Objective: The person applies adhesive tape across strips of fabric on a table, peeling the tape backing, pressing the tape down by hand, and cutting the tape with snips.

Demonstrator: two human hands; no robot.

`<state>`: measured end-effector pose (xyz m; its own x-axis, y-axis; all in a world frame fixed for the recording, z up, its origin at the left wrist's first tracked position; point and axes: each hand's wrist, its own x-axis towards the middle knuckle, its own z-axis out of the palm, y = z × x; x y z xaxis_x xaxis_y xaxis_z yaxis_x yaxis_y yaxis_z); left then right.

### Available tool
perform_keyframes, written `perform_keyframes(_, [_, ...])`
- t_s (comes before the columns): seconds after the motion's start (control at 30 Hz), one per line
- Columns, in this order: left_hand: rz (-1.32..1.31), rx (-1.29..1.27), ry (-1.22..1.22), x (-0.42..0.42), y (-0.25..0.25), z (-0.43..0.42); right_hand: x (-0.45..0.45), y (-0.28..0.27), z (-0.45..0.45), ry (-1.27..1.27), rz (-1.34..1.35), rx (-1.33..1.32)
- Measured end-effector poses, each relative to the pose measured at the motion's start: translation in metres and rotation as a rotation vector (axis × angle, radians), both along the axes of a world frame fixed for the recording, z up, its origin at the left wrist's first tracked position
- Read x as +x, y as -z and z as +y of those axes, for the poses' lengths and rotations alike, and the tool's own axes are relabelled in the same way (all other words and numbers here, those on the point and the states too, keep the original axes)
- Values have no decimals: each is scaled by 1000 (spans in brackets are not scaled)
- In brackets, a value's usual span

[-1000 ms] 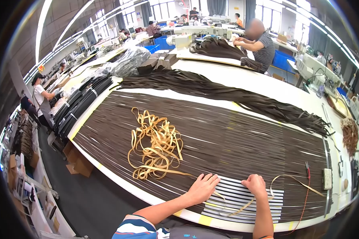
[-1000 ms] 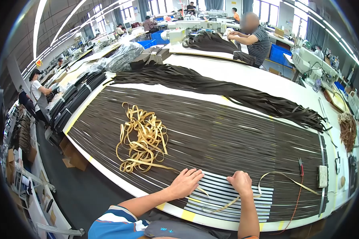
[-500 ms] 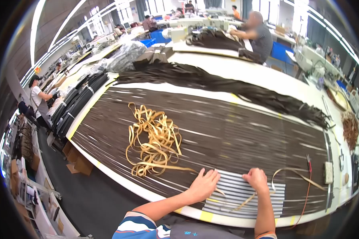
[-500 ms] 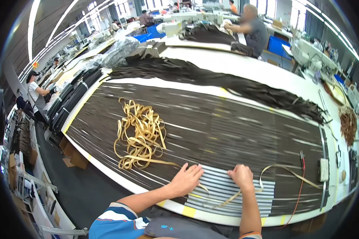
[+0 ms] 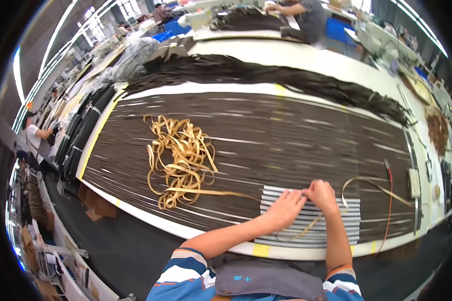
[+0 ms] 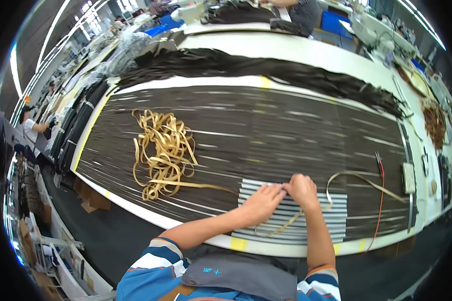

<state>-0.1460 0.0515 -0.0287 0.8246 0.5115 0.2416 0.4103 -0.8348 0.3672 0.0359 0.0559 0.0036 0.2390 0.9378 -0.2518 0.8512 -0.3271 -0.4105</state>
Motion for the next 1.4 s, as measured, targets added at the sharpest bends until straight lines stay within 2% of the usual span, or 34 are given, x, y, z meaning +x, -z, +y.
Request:
perform_keyframes(0.2, [59,-42,24,6,-5,0,-3,-3,-1,40,7,18])
perform_keyframes(0.27, [-61,93,-15,5,-1,-3,-4,-5,-1,21,-1,-1])
perform_keyframes(0.33, [-79,96,-20,5,1,-3,-4,-6,-1,38,9,-2])
perform_keyframes(0.77, [66,-35,-188,-46,-10,-1,-8,-16,-1,41,15,-76])
perform_keyframes(1.0, [33,18,-293,-74,-12,4,-8,-16,-2,33,28,-59])
perform_keyframes(1.13, [37,-51,-336,-64,-18,4,-9,-16,-1,46,30,-64])
perform_keyframes(1.27, [-48,-74,-126,-25,-17,-1,-5,-2,-2,43,3,26])
perform_keyframes(1.33, [-68,-17,-53,-6,0,-3,-4,0,-2,36,2,37])
perform_keyframes(1.4, [79,-134,-2,1,-16,-2,-5,-5,-2,49,7,14])
